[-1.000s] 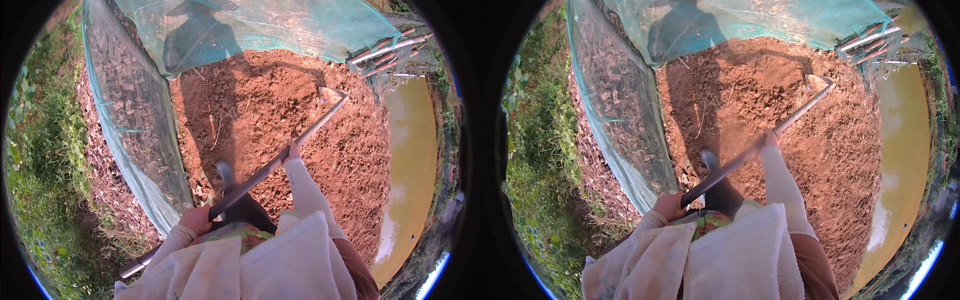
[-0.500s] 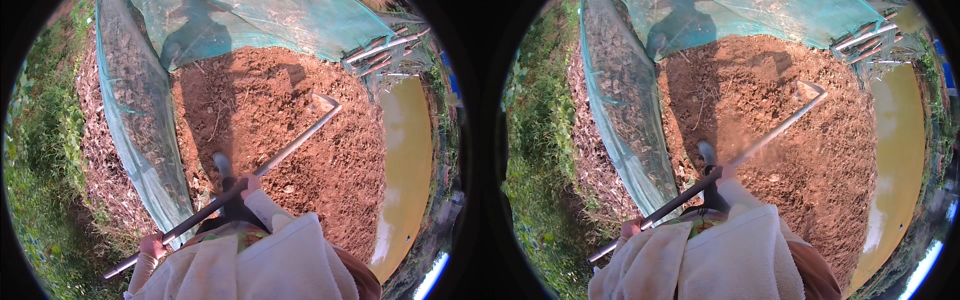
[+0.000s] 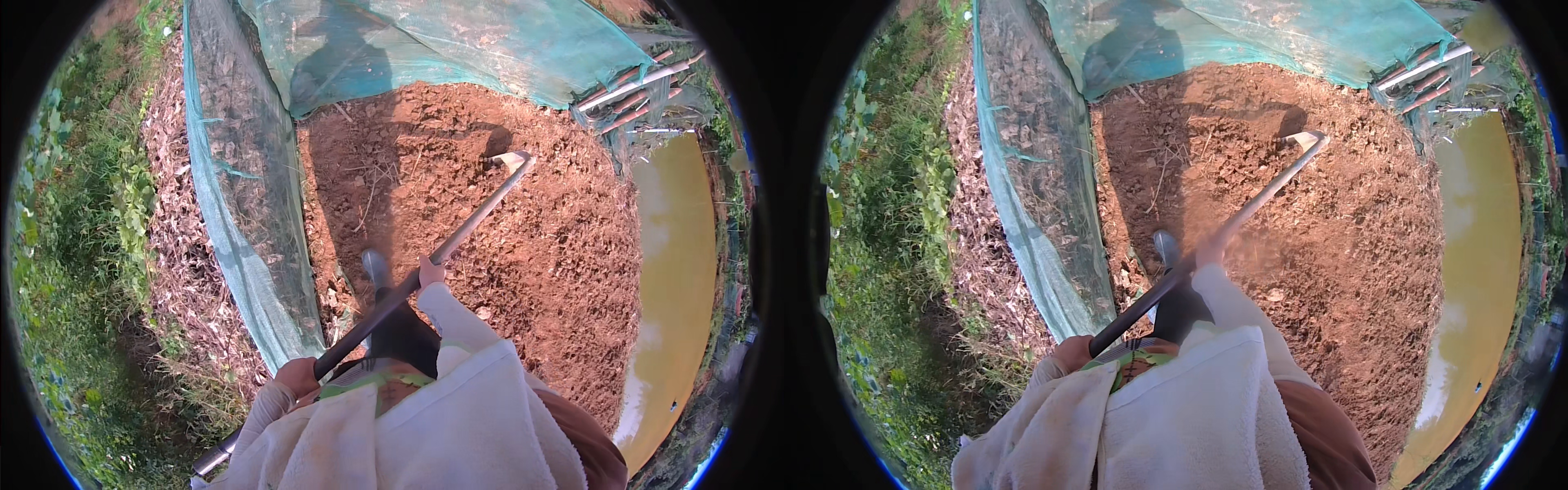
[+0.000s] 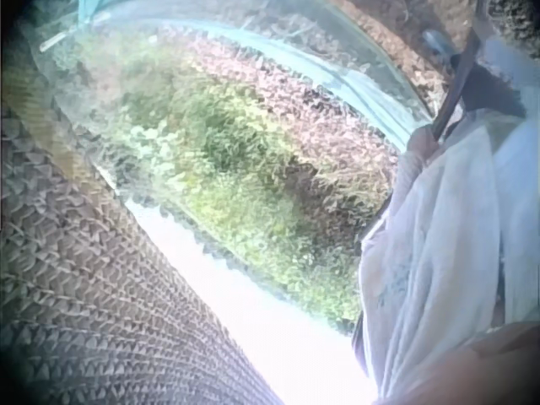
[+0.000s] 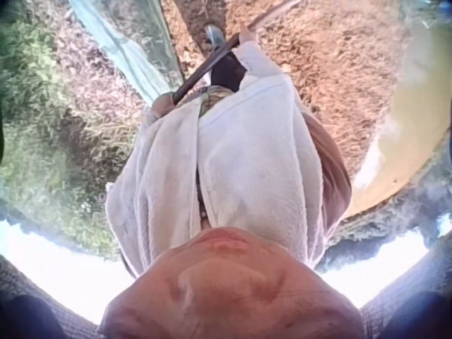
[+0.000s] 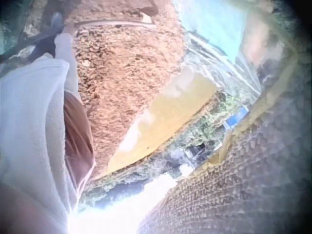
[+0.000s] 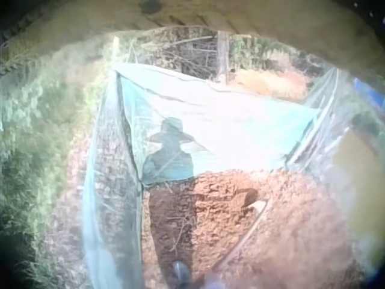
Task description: The person uses a hoe to break up and level a patch of reddish-brown soil in an outdoor garden area. The person repeatedly strikes and pulls the soil to loosen it, working along the edge of a green mesh fence next to a muddy water body.
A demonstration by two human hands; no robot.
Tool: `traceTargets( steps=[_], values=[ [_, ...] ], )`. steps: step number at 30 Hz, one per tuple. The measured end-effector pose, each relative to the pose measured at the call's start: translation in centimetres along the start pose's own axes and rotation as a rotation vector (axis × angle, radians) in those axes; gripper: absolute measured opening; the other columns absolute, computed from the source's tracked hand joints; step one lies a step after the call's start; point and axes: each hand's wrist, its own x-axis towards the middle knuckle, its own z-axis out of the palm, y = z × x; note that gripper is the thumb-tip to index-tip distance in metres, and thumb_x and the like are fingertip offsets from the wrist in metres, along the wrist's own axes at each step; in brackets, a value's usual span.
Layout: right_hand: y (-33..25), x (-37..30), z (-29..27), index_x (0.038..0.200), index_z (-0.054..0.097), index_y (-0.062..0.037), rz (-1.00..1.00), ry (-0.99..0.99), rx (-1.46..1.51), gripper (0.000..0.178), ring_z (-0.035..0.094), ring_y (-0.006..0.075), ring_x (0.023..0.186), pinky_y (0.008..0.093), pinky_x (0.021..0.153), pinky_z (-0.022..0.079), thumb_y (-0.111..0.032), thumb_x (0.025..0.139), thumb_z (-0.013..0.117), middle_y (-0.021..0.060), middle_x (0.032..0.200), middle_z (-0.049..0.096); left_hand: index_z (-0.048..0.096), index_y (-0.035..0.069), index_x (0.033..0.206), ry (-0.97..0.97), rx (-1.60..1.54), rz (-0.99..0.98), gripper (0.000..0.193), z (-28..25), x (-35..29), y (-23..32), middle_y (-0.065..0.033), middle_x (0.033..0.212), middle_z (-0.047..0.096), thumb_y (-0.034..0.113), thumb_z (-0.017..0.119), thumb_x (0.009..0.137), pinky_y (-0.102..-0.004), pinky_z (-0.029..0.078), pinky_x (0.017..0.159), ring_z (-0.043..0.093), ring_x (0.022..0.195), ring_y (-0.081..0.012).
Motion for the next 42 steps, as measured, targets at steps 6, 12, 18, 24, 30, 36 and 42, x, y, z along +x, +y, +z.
traceTargets(
  steps=[6,12,18,24,30,36,42],
  values=[
    [-3.3,-8.7,-0.6,0.075,0.045,-0.0088,0.448,-0.295,0.41,0.019,0.048,0.0217,0.051,0.0386,0.054,0.046,-0.022,0.081,0.057,0.0057,0.056,0.045,0.06,0.012,0.085,0.1,0.117,-0.162,0.027,0.5,-11.5,-5.0,-0.0124,0.071,0.061,0.022,0.063,0.06,-0.039,0.047,0.062,0.06,0.067,-0.0304],
    [0.6,-12.9,1.0,0.074,0.045,-0.0082,0.444,-0.184,0.3,0.014,0.047,0.022,0.053,0.037,0.051,0.043,-0.014,0.075,0.058,0.0076,0.058,0.046,0.06,0.013,0.081,0.205,0.206,-0.274,0.022,3.6,-17.2,-10.9,-0.0106,0.069,0.061,0.021,0.064,0.06,-0.038,0.049,0.063,0.06,0.065,-0.0286],
    [2.2,-22.1,1.5,0.089,0.044,-0.002,0.757,-0.26,0.283,0.017,0.051,0.0272,0.071,0.0407,0.069,0.047,-0.004,0.076,0.055,0.0124,0.076,0.049,0.06,0.012,0.072,0.383,0.31,-0.478,0.017,7.6,-21.3,-19.2,-0.0111,0.067,0.06,0.016,0.063,0.056,-0.0391,0.048,0.064,0.059,0.065,-0.0295],
    [2.6,-20.7,0.5,0.086,0.042,0.0002,0.668,-0.418,0.396,0.016,0.048,0.025,0.069,0.0389,0.067,0.046,0.0,0.075,0.053,0.0116,0.074,0.046,0.059,0.011,0.068,0.608,0.326,-0.462,0.015,8.9,-20.4,-19.0,-0.0109,0.065,0.06,0.014,0.064,0.054,-0.0388,0.048,0.061,0.059,0.064,-0.0301],
    [-1.9,-15.0,-0.4,0.075,0.044,-0.0045,0.318,-0.534,0.37,0.012,0.046,0.0237,0.059,0.0402,0.066,0.043,-0.011,0.078,0.053,0.0083,0.06,0.045,0.055,0.009,0.069,0.715,0.207,-0.282,0.009,11.9,-15.3,-14.3,-0.0124,0.06,0.058,0.013,0.061,0.062,-0.0403,0.047,0.055,0.057,0.054,-0.0304],
    [-0.6,-11.3,-1.3,0.077,0.043,-0.0073,0.248,-0.359,0.262,0.014,0.046,0.0192,0.05,0.0348,0.052,0.043,-0.012,0.079,0.056,0.0058,0.058,0.044,0.051,0.009,0.074,0.519,0.131,-0.097,0.02,15.0,-14.4,-8.5,-0.0136,0.057,0.056,0.026,0.06,0.068,-0.0437,0.043,0.051,0.057,0.056,-0.0331],
    [6.4,-17.7,-1.6,0.082,0.042,-0.0072,0.346,-0.376,0.268,0.018,0.047,0.0205,0.055,0.0372,0.05,0.043,-0.014,0.078,0.058,0.0067,0.065,0.044,0.058,0.01,0.073,0.465,0.167,-0.326,0.011,14.8,-23.0,-9.8,-0.0122,0.06,0.058,0.012,0.057,0.063,-0.0405,0.045,0.057,0.058,0.058,-0.0308]
  ],
)
